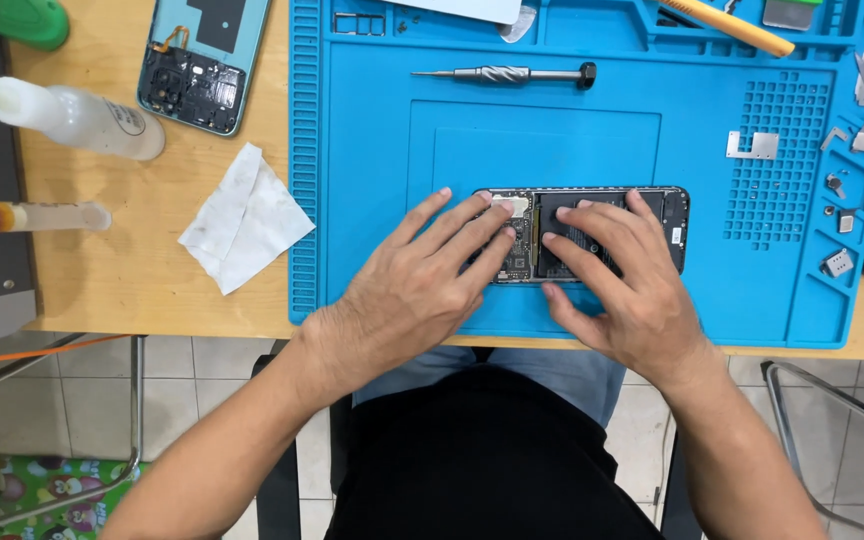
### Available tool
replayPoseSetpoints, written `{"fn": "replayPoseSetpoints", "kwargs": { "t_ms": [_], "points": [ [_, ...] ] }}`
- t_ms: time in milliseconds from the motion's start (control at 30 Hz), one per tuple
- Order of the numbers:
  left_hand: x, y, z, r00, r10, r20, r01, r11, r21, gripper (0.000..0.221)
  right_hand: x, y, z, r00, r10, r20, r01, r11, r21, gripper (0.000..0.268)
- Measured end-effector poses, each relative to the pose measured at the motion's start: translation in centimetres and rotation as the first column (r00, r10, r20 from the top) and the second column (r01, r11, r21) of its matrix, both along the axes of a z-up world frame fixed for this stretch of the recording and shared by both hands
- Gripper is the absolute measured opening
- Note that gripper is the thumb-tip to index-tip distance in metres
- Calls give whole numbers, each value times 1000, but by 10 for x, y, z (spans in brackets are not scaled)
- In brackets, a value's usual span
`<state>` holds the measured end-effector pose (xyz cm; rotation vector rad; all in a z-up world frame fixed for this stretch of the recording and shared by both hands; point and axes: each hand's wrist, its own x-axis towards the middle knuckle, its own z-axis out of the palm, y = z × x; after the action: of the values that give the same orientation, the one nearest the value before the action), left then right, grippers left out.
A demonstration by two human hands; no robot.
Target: The person cleans a small circuit board with a white wipe, then places it into a disassembled smartphone chassis. They connect a ribbon cable to the board, reposition the board within the chassis, and attach a black component to the back of the device.
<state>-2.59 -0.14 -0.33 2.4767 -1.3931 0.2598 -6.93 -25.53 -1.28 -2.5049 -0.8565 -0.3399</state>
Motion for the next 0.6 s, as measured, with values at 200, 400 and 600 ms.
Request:
{"fn": "replayPoseSetpoints", "kwargs": {
  "t_ms": [200, 400, 600],
  "points": [
    [-6, -2, 3, 998, 49, 42, -51, 998, 32, 37, 1, 0, 0, 1000, -9, -13, 9, 1000, 0, 30],
    [-18, -9, 2, 985, 165, 58, -165, 986, -14, 45, 0, 0, 1, 1000, -10, 2, 9, 1000, 8, 24],
    [-27, -14, 4, 968, 247, 37, -246, 969, -31, 54, -14, -9, 4, 996, -71, 49, 64, 989, 134, 16]
  ]
}}
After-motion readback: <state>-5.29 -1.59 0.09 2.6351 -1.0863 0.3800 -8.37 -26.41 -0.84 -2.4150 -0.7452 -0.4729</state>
